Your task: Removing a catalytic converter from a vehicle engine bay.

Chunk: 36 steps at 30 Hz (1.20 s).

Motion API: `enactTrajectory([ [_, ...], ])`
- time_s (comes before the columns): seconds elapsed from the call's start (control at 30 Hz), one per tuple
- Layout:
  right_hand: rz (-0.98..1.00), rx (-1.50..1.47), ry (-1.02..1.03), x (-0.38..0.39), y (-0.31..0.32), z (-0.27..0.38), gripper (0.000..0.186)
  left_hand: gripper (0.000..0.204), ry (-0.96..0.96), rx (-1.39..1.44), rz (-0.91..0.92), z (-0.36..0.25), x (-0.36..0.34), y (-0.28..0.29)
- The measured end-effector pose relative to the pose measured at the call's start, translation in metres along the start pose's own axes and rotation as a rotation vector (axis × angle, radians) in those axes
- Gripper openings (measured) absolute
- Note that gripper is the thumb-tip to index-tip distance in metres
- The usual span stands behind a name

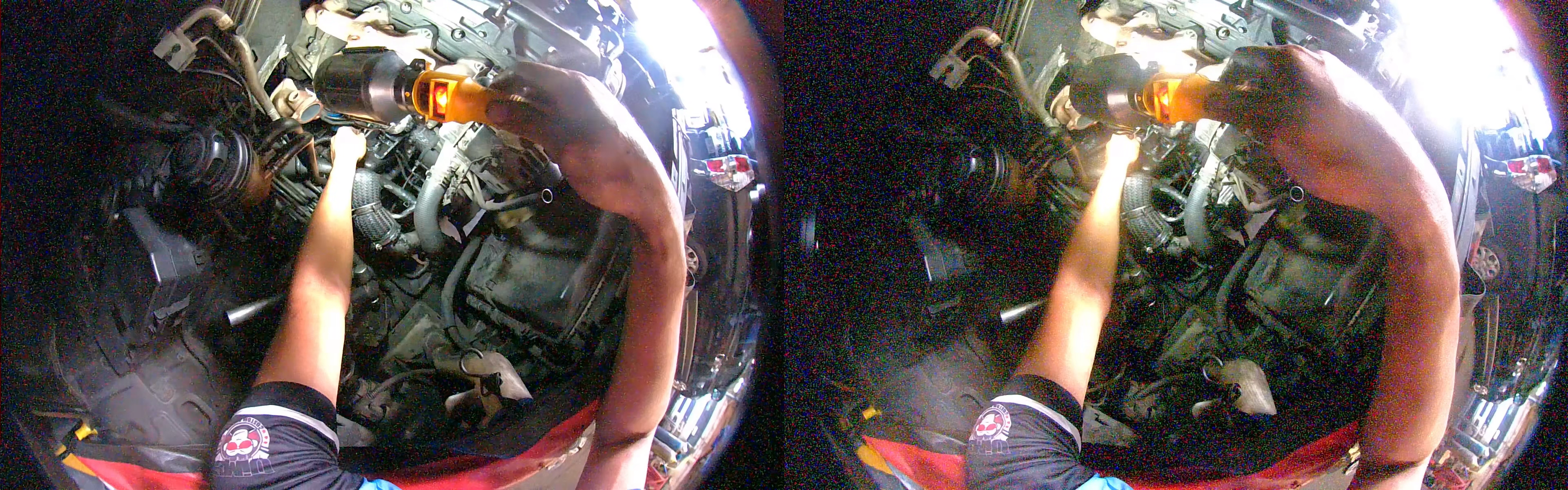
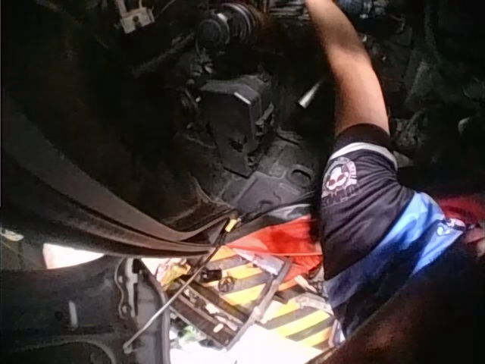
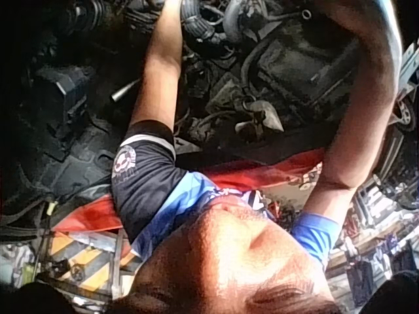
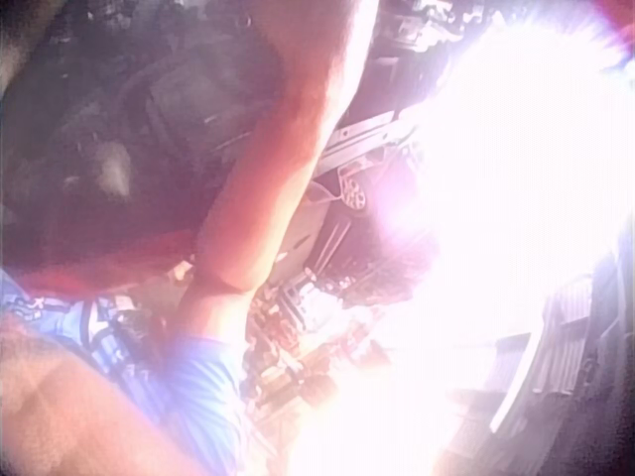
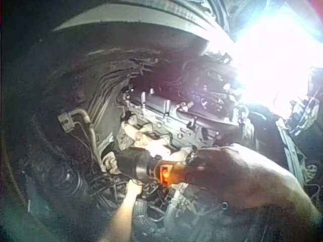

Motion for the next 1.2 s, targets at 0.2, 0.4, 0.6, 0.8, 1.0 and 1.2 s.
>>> enactTrajectory([
  [0.2,0.046,-0.093,-0.156,-0.003,0.004,0.009,0.026,0.029,0.016,0.093,-0.016,0.007,-0.002,-0.004],
  [0.4,-0.04,-0.07,-0.094,0.004,-0.002,-0.012,0.026,0.03,0.017,0.055,0.016,0.001,-0.003,-0.008],
  [0.6,0.093,-0.037,-0.307,0.001,0.0,0.003,0.031,0.033,-0.057,-0.005,0.022,0.013,-0.007,0.0],
  [0.8,0.036,-0.136,-0.171,0.004,0.006,0.007,0.038,0.039,0.004,0.025,0.005,0.014,-0.014,-0.011],
  [1.0,0.046,-0.052,-0.234,0.0,0.003,0.008,0.038,0.039,0.004,0.003,0.021,0.022,-0.021,-0.012],
  [1.2,0.036,-0.046,-0.253,0.0,0.004,0.01,0.035,0.032,-0.045,-0.043,0.006,0.016,-0.016,-0.009],
])
Point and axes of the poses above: each hand's wrist, its own x-axis away from the middle knuckle, its own y-axis out of the back of the hand, z = x × y, the point moved 2 cm from there along -x, towards the middle knuckle, and after that the axes turned 9 degrees about z, right-handed, at the moved point
